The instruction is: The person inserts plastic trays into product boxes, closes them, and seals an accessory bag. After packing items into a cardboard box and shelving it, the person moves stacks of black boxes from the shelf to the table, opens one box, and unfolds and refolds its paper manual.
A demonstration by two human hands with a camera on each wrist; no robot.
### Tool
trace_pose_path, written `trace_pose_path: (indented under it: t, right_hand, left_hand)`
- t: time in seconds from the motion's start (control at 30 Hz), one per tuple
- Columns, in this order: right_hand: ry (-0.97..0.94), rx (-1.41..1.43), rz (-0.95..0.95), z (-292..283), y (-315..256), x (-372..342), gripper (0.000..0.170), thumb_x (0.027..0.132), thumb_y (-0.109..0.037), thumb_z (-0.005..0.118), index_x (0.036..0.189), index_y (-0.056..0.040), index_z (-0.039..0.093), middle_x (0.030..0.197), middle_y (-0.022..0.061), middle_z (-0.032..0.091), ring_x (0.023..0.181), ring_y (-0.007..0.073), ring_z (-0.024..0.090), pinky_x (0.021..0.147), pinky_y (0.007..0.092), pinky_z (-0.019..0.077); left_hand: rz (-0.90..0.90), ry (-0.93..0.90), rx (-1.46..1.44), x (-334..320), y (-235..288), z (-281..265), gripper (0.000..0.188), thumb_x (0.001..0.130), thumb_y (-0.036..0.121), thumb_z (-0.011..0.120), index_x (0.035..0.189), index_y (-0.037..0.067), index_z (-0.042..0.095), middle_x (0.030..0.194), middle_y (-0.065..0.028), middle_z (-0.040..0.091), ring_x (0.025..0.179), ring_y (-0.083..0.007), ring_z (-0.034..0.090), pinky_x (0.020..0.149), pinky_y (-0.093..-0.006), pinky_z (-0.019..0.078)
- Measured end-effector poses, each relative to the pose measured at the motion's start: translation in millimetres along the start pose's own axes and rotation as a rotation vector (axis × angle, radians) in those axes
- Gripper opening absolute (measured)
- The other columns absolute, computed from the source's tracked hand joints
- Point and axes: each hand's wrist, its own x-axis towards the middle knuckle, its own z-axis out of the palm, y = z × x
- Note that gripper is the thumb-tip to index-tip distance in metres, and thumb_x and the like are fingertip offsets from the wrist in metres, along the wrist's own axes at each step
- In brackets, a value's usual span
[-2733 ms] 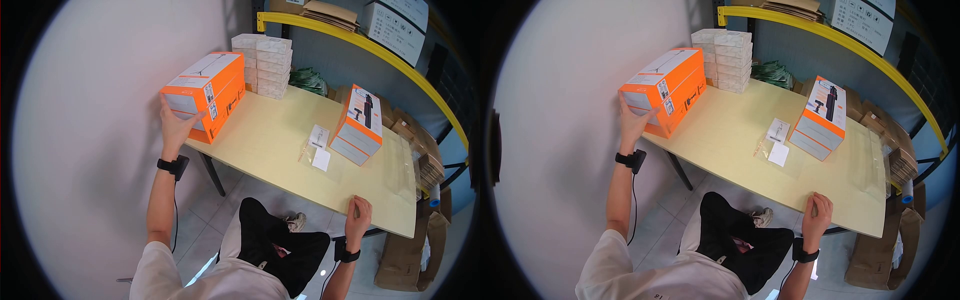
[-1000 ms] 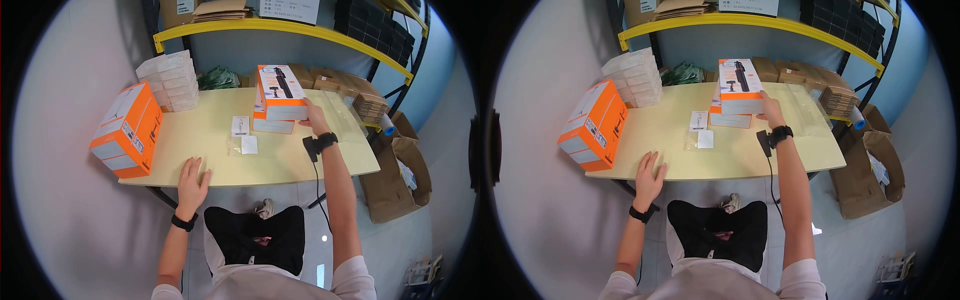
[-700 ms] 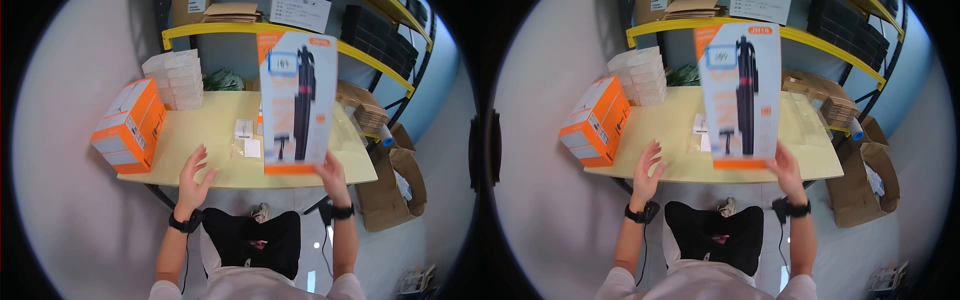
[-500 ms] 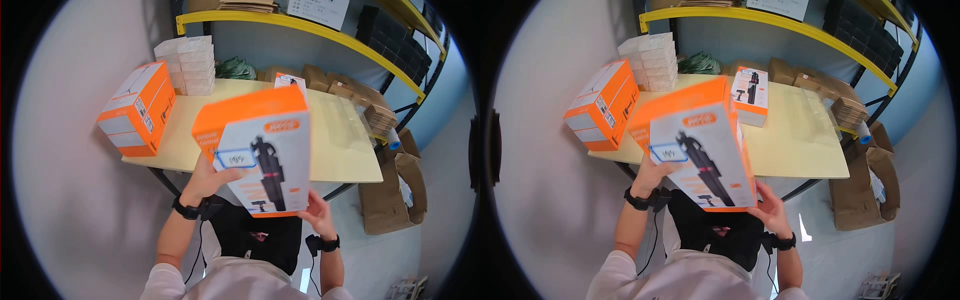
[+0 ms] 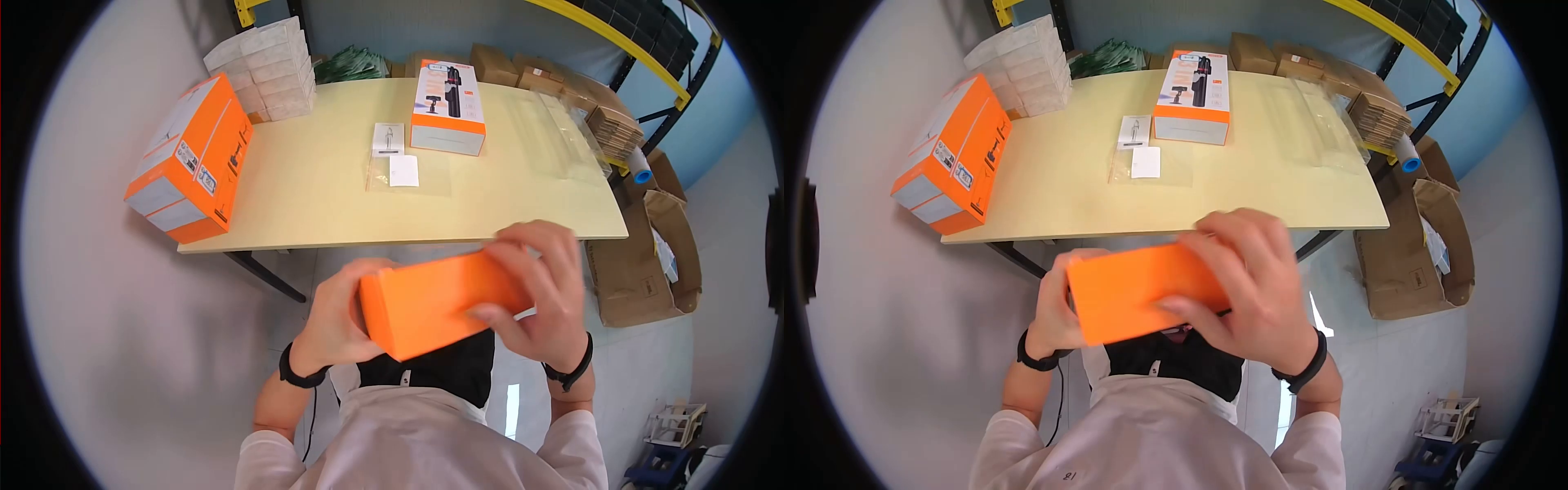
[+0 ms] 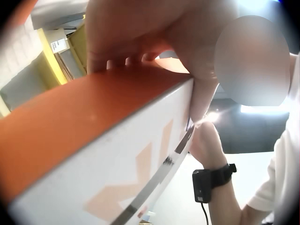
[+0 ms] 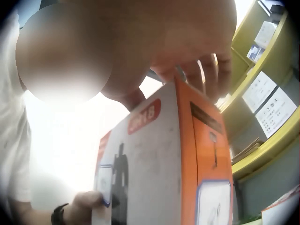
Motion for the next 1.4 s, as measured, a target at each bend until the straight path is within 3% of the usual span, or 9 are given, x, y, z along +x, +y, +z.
trace_pose_path:
  t: [0.43,0.73,0.9,1.03,1.1,1.23,1.27,1.37,1.4]
  right_hand:
    - [-0.155,0.271,-0.051,17.9,1.5,-9.1,0.067,0.061,-0.042,0.088,0.107,-0.0014,0.061,0.101,0.0115,0.057,0.089,0.0291,0.055,0.078,0.038,0.0481]
    - [-0.33,0.205,-0.065,30.2,-4.9,-16.3,0.065,0.052,-0.024,0.086,0.107,-0.0022,0.058,0.104,0.0098,0.056,0.087,0.0288,0.053,0.077,0.0378,0.0449]
    - [-0.142,0.111,-0.012,59.1,-9.5,-42.0,0.051,0.05,-0.015,0.083,0.091,-0.0063,0.053,0.103,0.0098,0.055,0.087,0.0277,0.053,0.076,0.039,0.0441]
    - [0.009,0.081,-0.082,67.0,3.2,-69.0,0.038,0.057,-0.013,0.077,0.083,-0.0063,0.05,0.101,0.0102,0.059,0.084,0.0278,0.055,0.073,0.0393,0.0464]
    - [0.024,0.172,-0.224,56.9,1.1,-66.3,0.028,0.064,-0.014,0.069,0.077,-0.0063,0.046,0.094,0.0109,0.063,0.079,0.0284,0.059,0.069,0.0381,0.0504]
    - [0.106,0.093,-0.347,63.7,-12.4,-63.5,0.013,0.071,-0.009,0.061,0.072,-0.0078,0.048,0.089,0.013,0.067,0.077,0.0265,0.064,0.069,0.0336,0.055]
    - [0.075,0.065,-0.383,60.8,-16.6,-58.2,0.004,0.072,-0.007,0.06,0.076,-0.0066,0.058,0.092,0.0125,0.069,0.08,0.0252,0.066,0.071,0.0329,0.0555]
    - [0.091,0.03,-0.425,60.9,-14.1,-57.3,0.014,0.072,-0.007,0.065,0.086,-0.0071,0.065,0.095,0.0081,0.071,0.084,0.0246,0.066,0.071,0.0347,0.0548]
    - [0.057,0.036,-0.451,54.0,-8.3,-54.3,0.019,0.075,-0.007,0.062,0.093,-0.0063,0.07,0.097,0.0069,0.071,0.09,0.0228,0.066,0.081,0.0331,0.0531]
  left_hand:
    - [0.136,-0.012,0.33,-7.0,2.1,0.3,0.07,0.058,0.009,0.086,0.119,0.005,0.052,0.114,-0.0165,0.064,0.1,-0.0325,0.065,0.085,-0.0383,0.0509]
    - [0.15,-0.076,0.274,-15.5,-12.8,-3.6,0.064,0.061,0.007,0.084,0.117,0.004,0.052,0.116,-0.016,0.063,0.104,-0.0341,0.063,0.089,-0.043,0.0492]
    - [0.261,-0.106,0.449,-20.7,-19.4,-8.6,0.065,0.057,0.001,0.079,0.117,0.005,0.055,0.12,-0.0137,0.061,0.11,-0.0337,0.058,0.093,-0.0448,0.0464]
    - [0.126,-0.065,0.362,-33.9,-26.7,0.5,0.064,0.059,0.002,0.08,0.117,0.006,0.054,0.123,-0.0145,0.06,0.112,-0.034,0.058,0.096,-0.0445,0.0453]
    - [-0.026,0.041,0.176,-42.3,-34.4,7.9,0.063,0.062,0.004,0.081,0.119,0.006,0.053,0.124,-0.0152,0.06,0.114,-0.0337,0.058,0.098,-0.0433,0.0444]
    - [0.174,0.268,0.054,-58.3,-67.6,14.4,0.068,0.068,0.013,0.086,0.124,0.005,0.049,0.127,-0.0208,0.056,0.12,-0.0384,0.054,0.098,-0.0454,0.0438]
    - [0.192,0.278,0.009,-60.8,-71.1,15.7,0.077,0.066,0.022,0.09,0.128,0.004,0.046,0.13,-0.0252,0.052,0.121,-0.041,0.051,0.1,-0.0487,0.0418]
    - [0.041,0.035,-0.075,-71.0,-58.5,6.5,0.087,0.065,0.039,0.089,0.13,0.003,0.043,0.132,-0.0276,0.049,0.122,-0.0408,0.05,0.101,-0.0502,0.0397]
    - [0.032,-0.019,-0.175,-73.0,-57.9,-0.9,0.093,0.067,0.059,0.08,0.13,0.002,0.043,0.133,-0.0288,0.047,0.123,-0.0406,0.05,0.102,-0.0512,0.0383]
